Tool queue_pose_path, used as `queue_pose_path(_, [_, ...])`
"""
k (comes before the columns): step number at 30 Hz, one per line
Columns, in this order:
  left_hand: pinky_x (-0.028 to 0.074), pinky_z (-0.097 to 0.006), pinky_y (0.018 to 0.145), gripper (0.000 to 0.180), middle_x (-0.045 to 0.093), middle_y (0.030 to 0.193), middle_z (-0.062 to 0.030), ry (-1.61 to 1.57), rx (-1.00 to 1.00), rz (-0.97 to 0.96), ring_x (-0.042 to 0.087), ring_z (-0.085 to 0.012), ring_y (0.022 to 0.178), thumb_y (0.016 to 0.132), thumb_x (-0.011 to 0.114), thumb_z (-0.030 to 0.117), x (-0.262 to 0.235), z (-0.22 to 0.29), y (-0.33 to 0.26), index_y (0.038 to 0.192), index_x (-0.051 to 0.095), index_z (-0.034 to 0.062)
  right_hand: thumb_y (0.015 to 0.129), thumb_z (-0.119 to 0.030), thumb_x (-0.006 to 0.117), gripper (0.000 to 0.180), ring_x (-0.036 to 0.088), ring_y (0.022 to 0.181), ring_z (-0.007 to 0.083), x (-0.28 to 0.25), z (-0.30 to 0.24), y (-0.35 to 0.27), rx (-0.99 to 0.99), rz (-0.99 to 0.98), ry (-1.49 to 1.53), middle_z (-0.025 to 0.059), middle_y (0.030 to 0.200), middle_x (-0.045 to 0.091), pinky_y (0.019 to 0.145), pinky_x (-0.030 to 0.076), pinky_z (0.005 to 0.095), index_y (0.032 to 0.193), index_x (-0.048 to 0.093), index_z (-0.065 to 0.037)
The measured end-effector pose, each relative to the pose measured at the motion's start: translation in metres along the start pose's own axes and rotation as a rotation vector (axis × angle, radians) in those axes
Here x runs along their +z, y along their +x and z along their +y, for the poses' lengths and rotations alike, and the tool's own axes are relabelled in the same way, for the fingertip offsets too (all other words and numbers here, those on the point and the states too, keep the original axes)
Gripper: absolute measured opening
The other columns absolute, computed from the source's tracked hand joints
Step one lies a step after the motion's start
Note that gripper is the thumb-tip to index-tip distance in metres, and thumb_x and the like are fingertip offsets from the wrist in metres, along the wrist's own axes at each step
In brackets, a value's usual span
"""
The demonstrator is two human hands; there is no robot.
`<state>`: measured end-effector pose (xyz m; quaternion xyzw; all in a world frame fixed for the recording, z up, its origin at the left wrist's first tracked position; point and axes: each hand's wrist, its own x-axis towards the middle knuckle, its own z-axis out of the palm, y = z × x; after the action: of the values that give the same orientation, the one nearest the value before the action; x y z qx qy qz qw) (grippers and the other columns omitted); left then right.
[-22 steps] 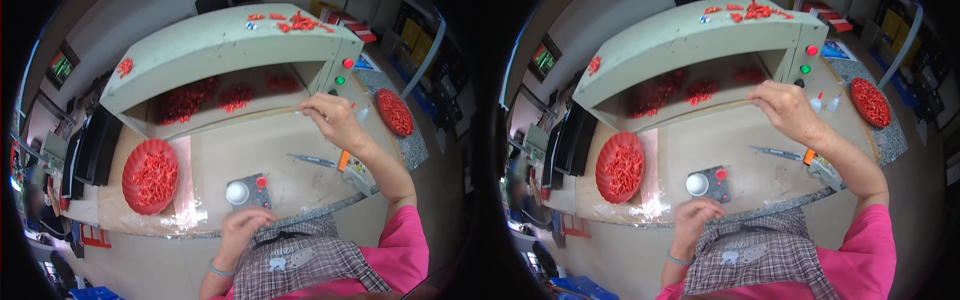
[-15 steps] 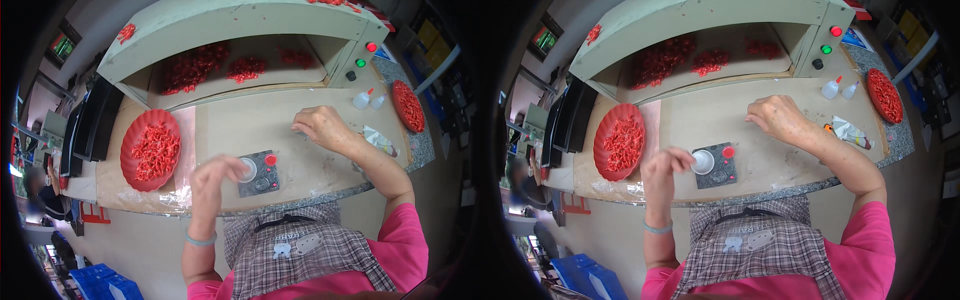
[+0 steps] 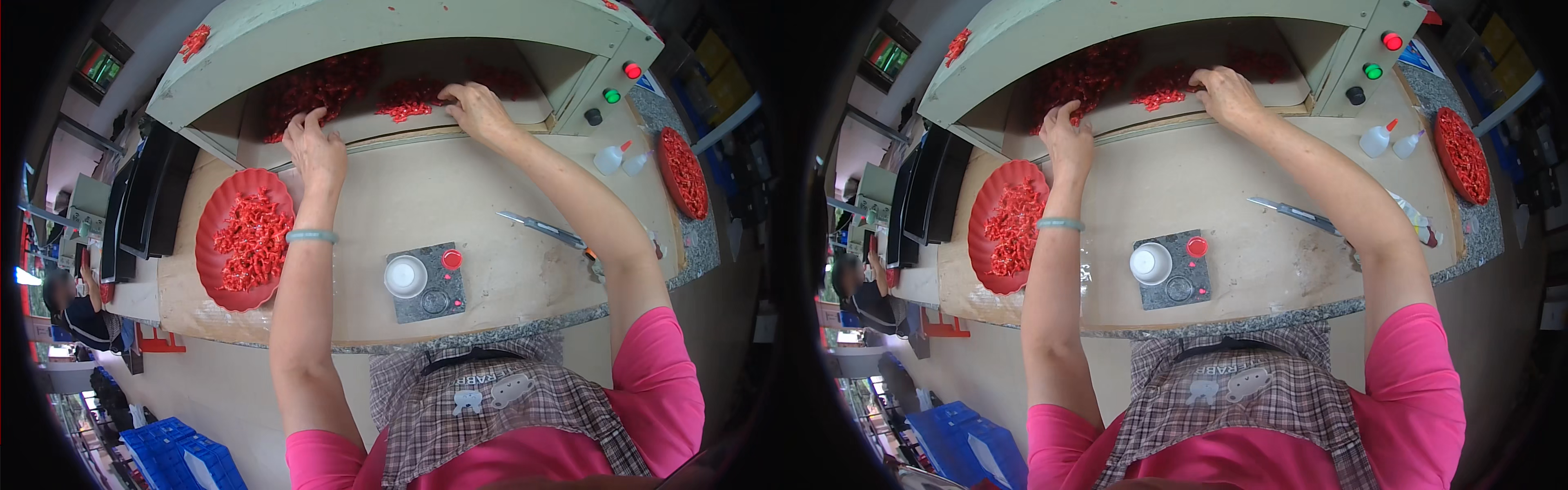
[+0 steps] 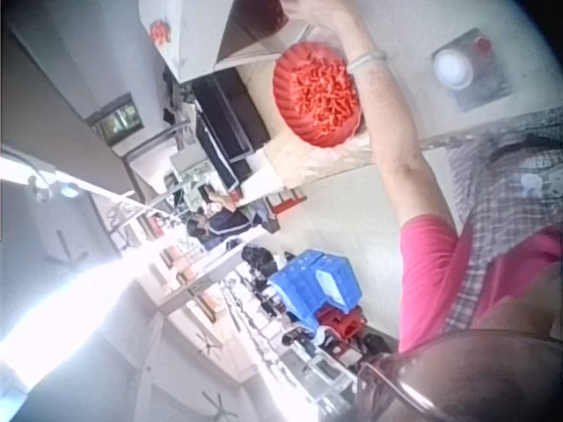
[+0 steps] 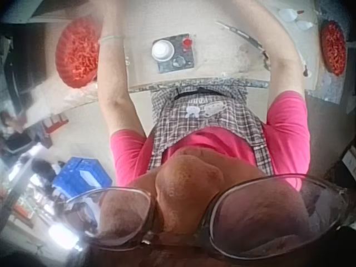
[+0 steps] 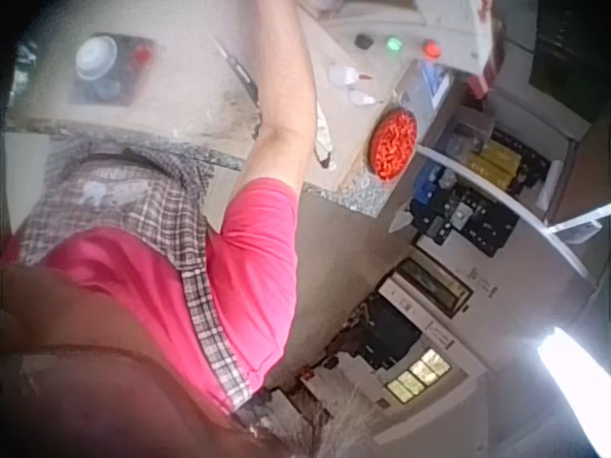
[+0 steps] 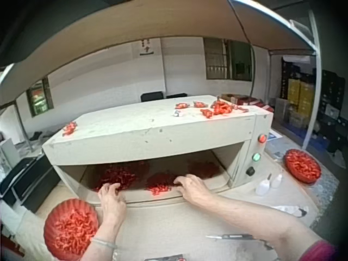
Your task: The person assembles small red plastic parts by applying adhesive from a glue bottle and precisely positioning the parts by hand, using metal tweezers for fine adjustments.
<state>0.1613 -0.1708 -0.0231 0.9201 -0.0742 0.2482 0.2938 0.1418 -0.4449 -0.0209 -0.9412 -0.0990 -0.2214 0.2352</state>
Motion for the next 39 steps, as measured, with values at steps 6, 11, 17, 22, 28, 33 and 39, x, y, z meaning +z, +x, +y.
queue_pose_path(6, [0.037,-0.047,0.101,0.048,0.042,0.127,-0.0227,0.151,-0.27,0.004,0.04,-0.0405,0.121,0.075,0.063,-0.001,0.025,-0.014,0.02,0.121,0.051,0.0015,0.085,-0.014,0.063,0.016,0.065,0.088,0.0375,0.029,0.006,0.018,0.096,-0.09,-0.099,0.0192,0.087,0.068,0.08,0.053,0.0458,0.097,0.068,-0.005])
queue_pose_path(11, [0.039,-0.044,0.098,0.047,0.044,0.12,-0.0225,0.061,-0.302,0.073,0.044,-0.0401,0.115,0.075,0.064,-0.001,0.042,-0.034,0.023,0.119,0.05,-0.0004,0.085,-0.015,0.062,0.017,0.066,0.084,0.0363,0.029,0.009,0.021,0.054,-0.078,-0.118,0.0183,0.084,0.068,0.078,0.053,0.045,0.097,0.067,-0.004])
queue_pose_path(17, [0.044,-0.042,0.093,0.033,0.049,0.112,-0.0193,-0.048,-0.233,0.042,0.052,-0.0371,0.107,0.075,0.069,0.005,0.044,-0.034,0.026,0.106,0.061,0.0025,0.085,-0.012,0.064,0.02,0.061,0.068,0.0237,0.01,0.012,0.008,0.135,-0.018,0.186,0.0137,0.075,0.065,0.07,0.051,0.0324,0.102,0.066,-0.002])
queue_pose_path(22, [0.046,-0.043,0.091,0.022,0.054,0.108,-0.0174,0.115,-0.168,0.06,0.053,-0.0351,0.108,0.076,0.073,0.015,0.048,-0.029,0.027,0.096,0.068,0.006,0.088,-0.016,0.063,0.018,0.056,0.069,0.0098,-0.004,0.001,-0.003,0.232,-0.034,0.488,0.0028,0.075,0.064,0.067,0.049,0.0272,0.098,0.069,-0.002])
queue_pose_path(28, [0.047,-0.044,0.09,0.025,0.056,0.111,-0.0189,0.235,-0.12,-0.06,0.055,-0.0346,0.103,0.078,0.072,0.023,0.044,-0.01,0.028,0.093,0.07,0.0037,0.092,-0.013,0.06,0.015,0.046,0.066,0.0039,-0.02,0.0,-0.021,0.396,-0.167,0.849,-0.0036,0.082,0.062,0.062,0.042,0.0199,0.101,0.069,-0.005])
queue_pose_path(33, [0.049,-0.044,0.083,0.014,0.064,0.098,-0.0151,0.413,0.068,-0.057,0.057,-0.033,0.098,0.077,0.067,0.015,0.049,-0.014,0.036,0.087,0.071,0.0053,0.093,-0.013,0.062,0.016,0.049,0.068,0.0048,-0.031,-0.005,-0.024,0.5,-0.205,1.136,-0.0021,0.082,0.06,0.064,0.045,0.0202,0.104,0.067,-0.003])
queue_pose_path(39, [0.049,-0.044,0.08,0.011,0.064,0.096,-0.0162,0.574,0.122,0.048,0.058,-0.0337,0.096,0.075,0.066,0.01,0.041,-0.007,0.043,0.083,0.07,0.0042,0.094,-0.013,0.061,0.019,0.052,0.07,0.0056,-0.039,0.005,-0.027,0.535,-0.241,1.438,-0.001,0.083,0.059,0.064,0.047,0.0199,0.107,0.065,-0.001])
